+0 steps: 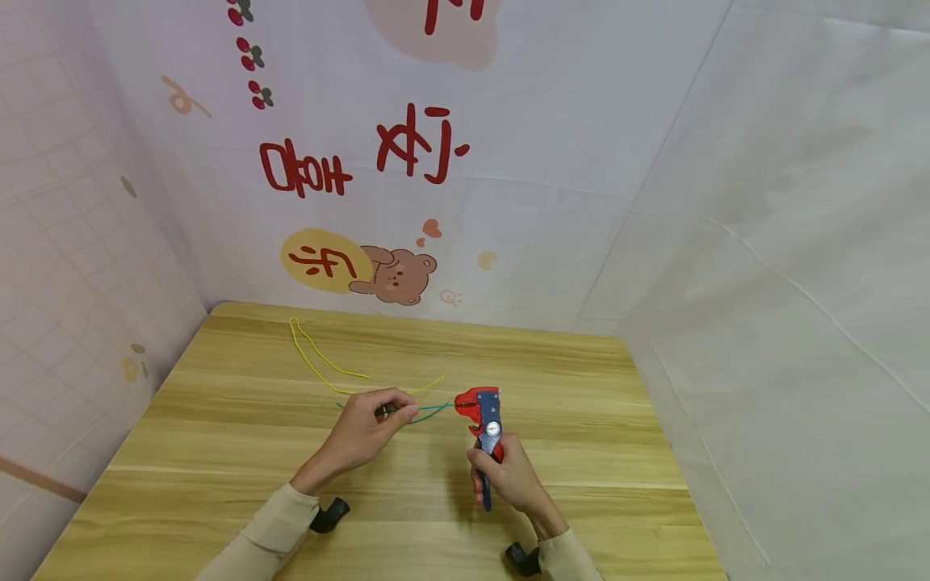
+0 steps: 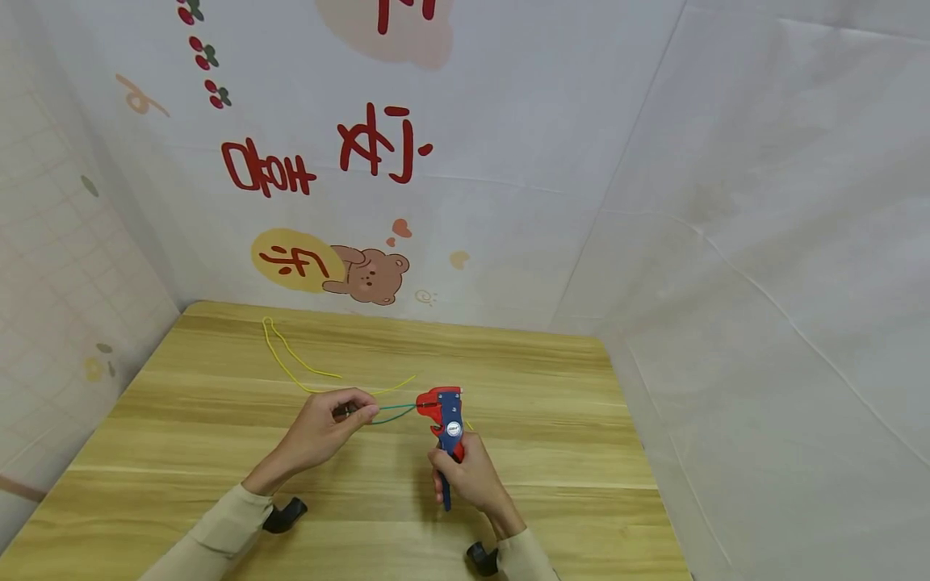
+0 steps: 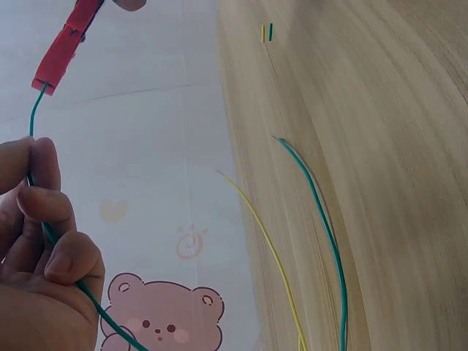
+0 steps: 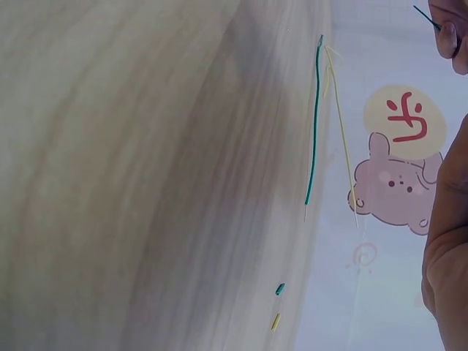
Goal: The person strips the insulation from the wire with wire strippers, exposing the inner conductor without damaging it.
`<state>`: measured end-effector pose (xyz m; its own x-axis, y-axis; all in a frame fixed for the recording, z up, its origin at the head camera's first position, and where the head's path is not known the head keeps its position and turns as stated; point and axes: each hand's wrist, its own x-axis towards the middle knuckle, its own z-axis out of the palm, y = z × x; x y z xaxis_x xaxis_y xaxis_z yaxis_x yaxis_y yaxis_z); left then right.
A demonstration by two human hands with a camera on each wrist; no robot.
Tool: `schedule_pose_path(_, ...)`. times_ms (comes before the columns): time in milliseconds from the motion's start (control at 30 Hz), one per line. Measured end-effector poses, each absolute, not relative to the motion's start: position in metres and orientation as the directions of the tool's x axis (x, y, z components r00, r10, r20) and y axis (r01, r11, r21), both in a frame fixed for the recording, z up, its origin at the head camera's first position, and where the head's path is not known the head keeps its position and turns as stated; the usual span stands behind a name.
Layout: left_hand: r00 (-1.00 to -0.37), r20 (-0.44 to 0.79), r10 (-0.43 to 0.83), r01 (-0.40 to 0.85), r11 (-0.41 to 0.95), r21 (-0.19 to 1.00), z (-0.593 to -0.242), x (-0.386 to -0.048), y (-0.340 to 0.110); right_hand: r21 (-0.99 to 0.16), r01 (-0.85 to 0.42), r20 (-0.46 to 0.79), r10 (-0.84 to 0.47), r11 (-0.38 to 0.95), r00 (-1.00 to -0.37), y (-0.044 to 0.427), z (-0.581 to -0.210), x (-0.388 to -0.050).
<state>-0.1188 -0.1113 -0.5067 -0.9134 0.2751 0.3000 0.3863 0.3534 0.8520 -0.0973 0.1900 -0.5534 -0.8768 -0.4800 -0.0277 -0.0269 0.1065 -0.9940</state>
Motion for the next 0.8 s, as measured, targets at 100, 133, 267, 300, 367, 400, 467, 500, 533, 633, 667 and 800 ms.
schedule_pose_path(100,-0.916,0.300,0.266,0.383,0.360,0.851,-0.508,-0.119,-0.110,-0.994,-0.017,-0.036,-0.464,0.110,-0.885,0.189,-0.555,-0.098)
schedule_pose_path(133,-0.917,0.299,0.264,0.382,0.362,0.851,-0.508,-0.119,-0.110,-0.994,-0.011,-0.041,-0.459,0.110,-0.888,0.188,-0.555,-0.098)
schedule_pose_path(267,-0.916,0.309,0.256,0.388,0.369,0.845,-0.508,-0.119,-0.108,-0.994,0.007,-0.054,-0.443,0.108,-0.895,0.186,-0.556,-0.098)
schedule_pose_path(300,-0.915,0.313,0.255,0.391,0.369,0.843,-0.508,-0.120,-0.108,-0.994,0.010,-0.058,-0.437,0.109,-0.897,0.186,-0.556,-0.098)
schedule_pose_path(367,-0.915,0.317,0.251,0.393,0.372,0.841,-0.509,-0.120,-0.108,-0.993,0.002,-0.052,-0.430,0.116,-0.901,0.185,-0.557,-0.098)
schedule_pose_path(400,-0.915,0.319,0.249,0.394,0.371,0.841,-0.509,-0.120,-0.108,-0.993,-0.002,-0.050,-0.426,0.121,-0.903,0.184,-0.557,-0.098)
schedule_pose_path(467,-0.914,0.323,0.244,0.396,0.371,0.840,-0.510,-0.120,-0.108,-0.991,-0.013,-0.043,-0.420,0.131,-0.906,0.184,-0.557,-0.098)
schedule_pose_path(500,-0.915,0.324,0.241,0.395,0.372,0.840,-0.510,-0.120,-0.108,-0.991,-0.016,-0.043,-0.418,0.135,-0.907,0.183,-0.557,-0.098)
schedule_pose_path(533,-0.916,0.324,0.238,0.394,0.374,0.840,-0.510,-0.120,-0.108,-0.990,-0.020,-0.040,-0.417,0.139,-0.908,0.182,-0.556,-0.098)
schedule_pose_path(633,-0.917,0.325,0.229,0.392,0.375,0.840,-0.510,-0.120,-0.108,-0.990,-0.027,-0.032,-0.408,0.139,-0.913,0.180,-0.555,-0.097)
schedule_pose_path(667,-0.919,0.322,0.229,0.389,0.377,0.841,-0.510,-0.120,-0.108,-0.990,-0.028,-0.031,-0.397,0.141,-0.917,0.179,-0.556,-0.097)
schedule_pose_path(800,-0.919,0.317,0.235,0.387,0.378,0.841,-0.510,-0.119,-0.108,-0.988,-0.042,-0.013,-0.346,0.151,-0.938,0.175,-0.559,-0.097)
